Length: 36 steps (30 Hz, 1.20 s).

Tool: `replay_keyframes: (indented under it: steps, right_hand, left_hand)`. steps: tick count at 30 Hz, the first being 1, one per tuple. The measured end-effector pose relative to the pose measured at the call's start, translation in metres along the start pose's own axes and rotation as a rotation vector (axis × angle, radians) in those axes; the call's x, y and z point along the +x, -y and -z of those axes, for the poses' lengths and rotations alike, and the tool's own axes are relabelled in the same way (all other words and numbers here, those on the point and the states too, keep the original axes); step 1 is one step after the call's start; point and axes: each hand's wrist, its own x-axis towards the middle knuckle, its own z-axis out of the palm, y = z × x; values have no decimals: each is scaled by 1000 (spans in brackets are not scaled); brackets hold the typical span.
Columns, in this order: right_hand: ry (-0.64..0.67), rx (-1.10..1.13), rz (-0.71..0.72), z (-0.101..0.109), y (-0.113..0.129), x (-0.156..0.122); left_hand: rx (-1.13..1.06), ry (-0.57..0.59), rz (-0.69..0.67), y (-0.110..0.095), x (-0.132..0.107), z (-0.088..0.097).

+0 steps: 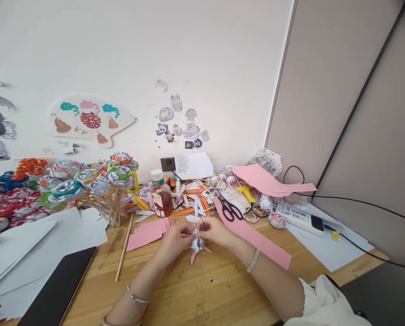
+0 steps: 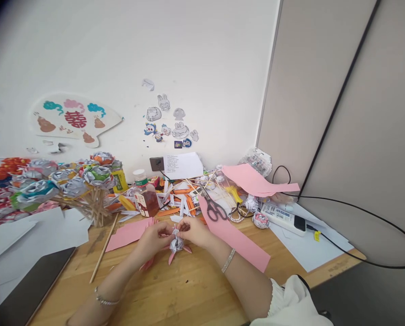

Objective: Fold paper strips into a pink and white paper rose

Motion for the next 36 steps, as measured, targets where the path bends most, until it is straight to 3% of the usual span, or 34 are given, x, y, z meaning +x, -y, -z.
replay_keyframes:
  steps: [4,7,9,12,22,33,36]
  right_hand:
    - [-50,-89,8,-4,0,-1]
    - [-102,-148,63,-7,1,-3]
    - [-120,-175,109,-8,0,-4]
    - [-125,-205,154,-11,-1,-6]
    - [-22,-241,148,-6,-3,-4]
    - [-63,-368,194,-7,1,-7]
    - [-65,-411,272,-6,2,-7]
  left_hand:
    - [1,-29,11,1,0,-1]
    - [-61,33,34,1,2,4]
    - [-248,90,98,0,4,9]
    - [-361,138,137,1,5,13]
    - [-368,82,156,13,6,3]
    - [-386,80,177,14,6,5]
    - [-385,59,199,14,6,4]
